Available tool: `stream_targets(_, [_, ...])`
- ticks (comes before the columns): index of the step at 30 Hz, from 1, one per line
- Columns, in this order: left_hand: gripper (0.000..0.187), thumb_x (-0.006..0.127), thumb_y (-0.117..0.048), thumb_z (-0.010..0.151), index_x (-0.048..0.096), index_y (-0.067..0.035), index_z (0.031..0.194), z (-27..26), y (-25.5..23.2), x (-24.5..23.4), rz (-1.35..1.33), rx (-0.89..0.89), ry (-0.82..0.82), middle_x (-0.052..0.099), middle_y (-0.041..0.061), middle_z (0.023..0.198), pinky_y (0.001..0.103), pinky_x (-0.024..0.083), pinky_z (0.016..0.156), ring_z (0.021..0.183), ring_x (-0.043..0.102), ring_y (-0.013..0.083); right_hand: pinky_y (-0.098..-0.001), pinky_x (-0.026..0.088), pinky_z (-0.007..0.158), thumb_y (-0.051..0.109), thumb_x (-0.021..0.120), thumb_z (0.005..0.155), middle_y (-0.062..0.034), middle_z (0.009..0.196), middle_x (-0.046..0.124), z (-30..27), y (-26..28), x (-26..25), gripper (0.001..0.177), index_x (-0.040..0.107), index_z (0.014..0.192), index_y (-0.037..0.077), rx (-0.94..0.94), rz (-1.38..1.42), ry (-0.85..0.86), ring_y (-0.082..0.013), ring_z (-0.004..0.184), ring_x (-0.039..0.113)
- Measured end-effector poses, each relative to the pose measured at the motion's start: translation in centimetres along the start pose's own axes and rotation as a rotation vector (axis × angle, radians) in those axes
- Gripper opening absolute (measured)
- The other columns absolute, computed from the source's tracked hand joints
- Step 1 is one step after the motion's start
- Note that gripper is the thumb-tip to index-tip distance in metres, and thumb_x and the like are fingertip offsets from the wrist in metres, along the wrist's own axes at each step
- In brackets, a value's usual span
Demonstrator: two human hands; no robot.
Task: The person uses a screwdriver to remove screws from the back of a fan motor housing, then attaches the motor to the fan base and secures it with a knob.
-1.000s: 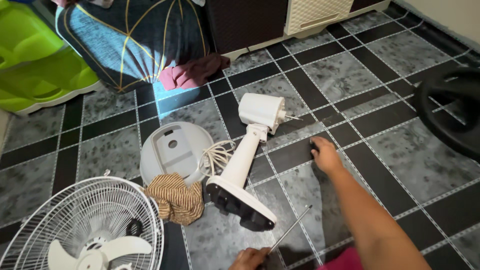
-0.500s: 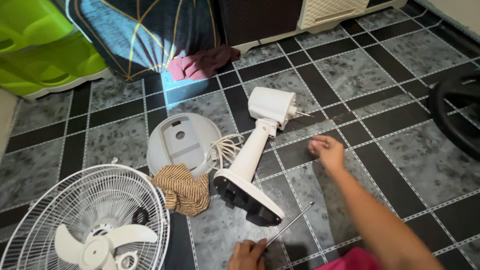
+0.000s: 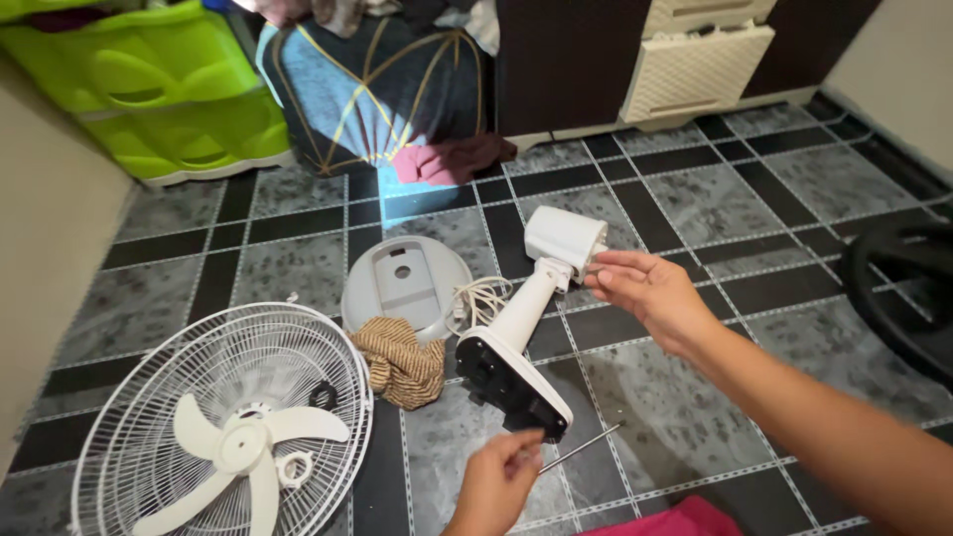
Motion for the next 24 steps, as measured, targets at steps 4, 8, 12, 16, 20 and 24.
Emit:
stream_targets(4, [0.034, 0.072, -0.011, 0.093, 0.074, -0.007, 0.127, 0.7, -10.0, -2.2, -0.374, 0.115, -0.067, 0.071, 0.003, 0.091, 0.022, 0.052, 0.070, 0.078, 0.062, 0.0063, -0.0359, 0.059, 0.090, 0.001, 0.067, 0.091, -0.0145, 0.111, 0.073, -2.1, 3.5, 2.8, 0.018, 0.062, 0.108, 0.001, -0.084, -0.029, 0.153, -0.0221, 0.101, 0.072])
stream_targets(8, [0.041, 0.070, -0.007, 0.091, 0.066, -0.006, 0.132, 0.9, -18.1, -4.1, -0.530, 0.271, -0.105, 0.072, 0.003, 0.103, 0.021, 0.054, 0.073, 0.083, 0.065, 0.0055, -0.0354, 0.059, 0.089, 0.002, 0.069, 0.091, -0.0129, 0.106, 0.073, -3.9, 6.6, 5.4, 0.012, 0.064, 0.102, 0.001, -0.094, -0.135, 0.273, -0.0210, 0.097, 0.071])
stream_targets(12, [0.039, 0.073, -0.006, 0.091, 0.070, -0.001, 0.130, 0.1, -22.8, -5.3, -0.306, 0.463, -0.250, 0.072, 0.006, 0.105, 0.021, 0.054, 0.074, 0.086, 0.066, 0.0076, -0.0369, 0.059, 0.090, 0.005, 0.070, 0.090, -0.0104, 0.104, 0.073, -6.1, 9.0, 7.8, 0.013, 0.064, 0.101, 0.000, -0.069, -0.159, 0.387, -0.0205, 0.098, 0.072])
stream_targets(16, [0.033, 0.074, -0.005, 0.094, 0.073, 0.002, 0.126, -0.7, -24.0, -5.2, -0.425, 0.483, -0.254, 0.072, 0.008, 0.102, 0.023, 0.057, 0.076, 0.086, 0.070, 0.0098, -0.0374, 0.059, 0.091, 0.005, 0.070, 0.090, -0.0090, 0.103, 0.072, -8.2, 10.2, 8.9, 0.011, 0.066, 0.099, 0.000, -0.142, -0.191, 0.387, -0.0201, 0.097, 0.073])
stream_targets(20, [0.026, 0.074, -0.002, 0.092, 0.070, 0.005, 0.117, -0.7, -23.8, -5.1, -0.697, 0.385, -0.162, 0.074, 0.009, 0.100, 0.024, 0.059, 0.077, 0.085, 0.070, 0.0106, -0.0348, 0.058, 0.090, -0.003, 0.069, 0.089, -0.0101, 0.101, 0.074, -10.0, 10.1, 9.2, 0.007, 0.069, 0.096, -0.002, -0.290, -0.304, 0.319, -0.0189, 0.097, 0.071])
stream_targets(24, [0.024, 0.074, 0.001, 0.089, 0.069, 0.004, 0.112, -0.7, -23.5, -5.5, -0.759, 0.361, -0.110, 0.074, 0.008, 0.096, 0.026, 0.060, 0.077, 0.083, 0.070, 0.0106, -0.0331, 0.060, 0.090, -0.011, 0.064, 0.089, -0.0109, 0.100, 0.074, -11.8, 9.1, 9.8, 0.011, 0.070, 0.092, -0.002, -0.463, -0.378, 0.260, -0.0189, 0.098, 0.073])
Point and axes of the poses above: each hand's wrist, its own z-axis towards the middle knuckle, its own x-axis out of the palm, y = z × x, the point moved 3 cm from there along z, towards the middle knuckle
